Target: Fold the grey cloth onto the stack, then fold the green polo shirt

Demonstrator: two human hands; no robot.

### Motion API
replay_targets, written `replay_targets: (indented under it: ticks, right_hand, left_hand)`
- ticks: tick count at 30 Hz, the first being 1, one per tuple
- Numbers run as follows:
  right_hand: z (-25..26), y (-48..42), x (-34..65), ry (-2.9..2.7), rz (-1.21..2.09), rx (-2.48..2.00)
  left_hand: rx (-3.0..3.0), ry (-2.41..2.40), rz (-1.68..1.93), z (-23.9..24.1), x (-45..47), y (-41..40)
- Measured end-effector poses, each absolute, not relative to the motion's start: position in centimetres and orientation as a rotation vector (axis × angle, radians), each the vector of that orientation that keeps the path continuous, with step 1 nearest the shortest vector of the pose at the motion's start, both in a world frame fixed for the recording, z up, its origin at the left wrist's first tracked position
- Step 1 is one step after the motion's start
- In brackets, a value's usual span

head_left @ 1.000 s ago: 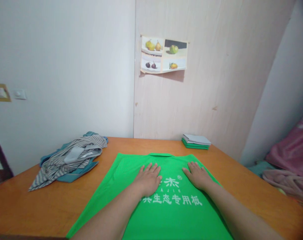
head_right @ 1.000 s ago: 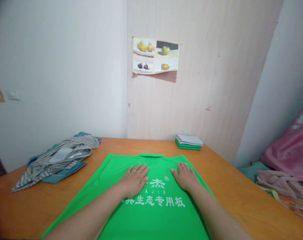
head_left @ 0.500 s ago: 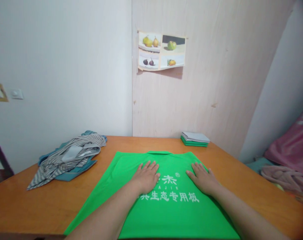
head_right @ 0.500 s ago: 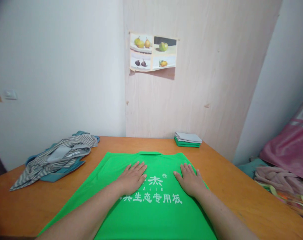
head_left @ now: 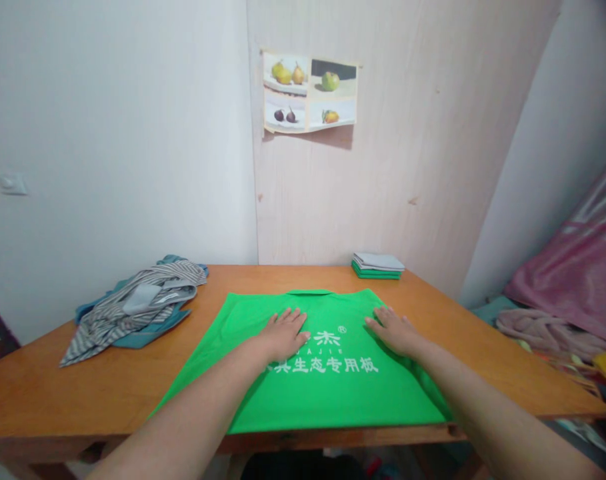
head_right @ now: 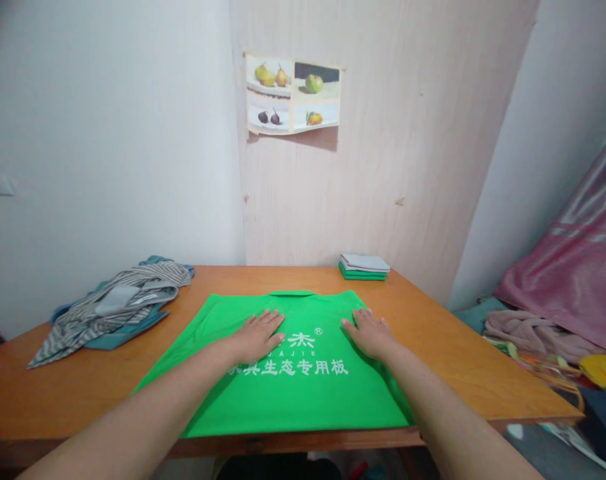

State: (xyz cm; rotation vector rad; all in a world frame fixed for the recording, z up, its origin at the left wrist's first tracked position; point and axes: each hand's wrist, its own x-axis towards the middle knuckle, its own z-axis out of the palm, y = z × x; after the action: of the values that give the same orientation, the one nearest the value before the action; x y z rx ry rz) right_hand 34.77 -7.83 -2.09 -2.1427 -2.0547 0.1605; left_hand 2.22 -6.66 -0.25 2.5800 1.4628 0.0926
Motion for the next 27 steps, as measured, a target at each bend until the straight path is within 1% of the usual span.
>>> replay_targets:
  ticks: [5, 8, 11, 16, 20, 23, 27]
  right_hand:
    - [-0.4, -10.9, 36.5, -2.055, 0.183, -2.071]
    - [-0.2, -12.9, 37.6, -2.051, 0.174, -2.026]
    - [-1.1, -14.5, 38.0, -2.070, 0.149, -2.030]
    - [-3.1, -16.0, 37.4, -2.114, 0.074, -2.136]
    - [-3.6, -16.0, 37.7, -2.103, 0.041, -2.126]
    - [-3.5, -16.3, 38.2, -2.067, 0.019, -2.032]
    - [-3.3, -18.3, 39.1, -2.086, 0.032, -1.798]
  left_hand:
    - [2.561, 1.420, 0.203, 0.8, -1.6, -8.8]
    - [2.565, 1.439, 0.305, 1.1, -4.3, -10.5]
    - [2.558, 1.483, 0.405, 0.6, -6.5, -11.8]
    - [2.571, 1.579, 0.338, -1.3, -7.8, -12.7]
    - [2.554, 1.602, 0.364, -1.4, -7.6, -13.1]
    - [2.522, 1.558, 0.423, -0.6, -7.9, -13.9]
    - [2.522, 1.492, 0.617, 0.2, -9.2, -16.0]
